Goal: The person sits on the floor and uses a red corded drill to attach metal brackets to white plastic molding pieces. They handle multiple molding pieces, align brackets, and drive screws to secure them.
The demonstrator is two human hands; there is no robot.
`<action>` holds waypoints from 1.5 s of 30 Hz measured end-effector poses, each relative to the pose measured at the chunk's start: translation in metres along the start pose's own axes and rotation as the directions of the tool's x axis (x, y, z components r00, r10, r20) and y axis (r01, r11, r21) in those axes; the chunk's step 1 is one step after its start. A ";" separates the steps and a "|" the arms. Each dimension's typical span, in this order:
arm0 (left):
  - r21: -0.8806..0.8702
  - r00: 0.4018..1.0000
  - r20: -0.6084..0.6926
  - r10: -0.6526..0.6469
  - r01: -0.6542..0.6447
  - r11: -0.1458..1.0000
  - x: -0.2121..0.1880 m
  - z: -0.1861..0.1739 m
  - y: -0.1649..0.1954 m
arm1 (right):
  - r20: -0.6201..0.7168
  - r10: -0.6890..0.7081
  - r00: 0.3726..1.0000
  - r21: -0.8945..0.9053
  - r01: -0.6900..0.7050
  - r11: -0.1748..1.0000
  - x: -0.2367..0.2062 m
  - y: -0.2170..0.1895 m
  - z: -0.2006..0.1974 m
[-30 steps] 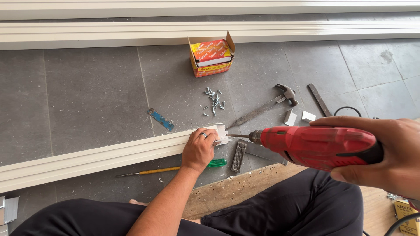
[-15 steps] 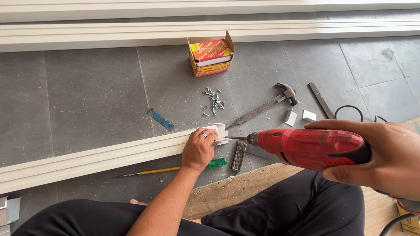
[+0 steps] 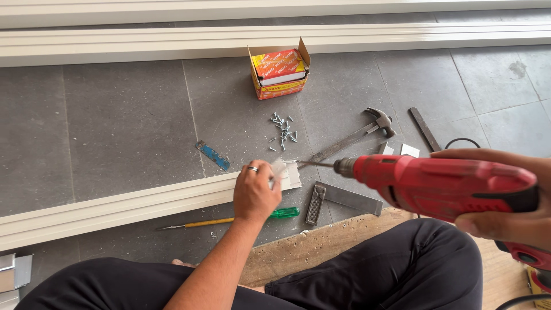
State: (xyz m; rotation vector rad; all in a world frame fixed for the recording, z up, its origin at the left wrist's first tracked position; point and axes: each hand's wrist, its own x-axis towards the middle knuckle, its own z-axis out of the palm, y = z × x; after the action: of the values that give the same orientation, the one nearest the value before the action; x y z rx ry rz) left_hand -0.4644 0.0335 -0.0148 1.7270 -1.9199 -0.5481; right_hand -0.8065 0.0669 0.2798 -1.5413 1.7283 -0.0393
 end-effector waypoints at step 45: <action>-0.029 0.936 0.236 0.260 -0.261 0.965 0.037 -0.007 0.003 | -0.037 0.189 0.981 0.232 -0.176 0.957 0.005 0.129 0.004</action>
State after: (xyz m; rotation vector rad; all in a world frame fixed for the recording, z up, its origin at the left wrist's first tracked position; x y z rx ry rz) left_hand -0.4655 -0.0024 -0.0039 1.4267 -2.2739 -0.6756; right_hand -0.9096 0.0975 0.2081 -1.2206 1.8360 -0.1845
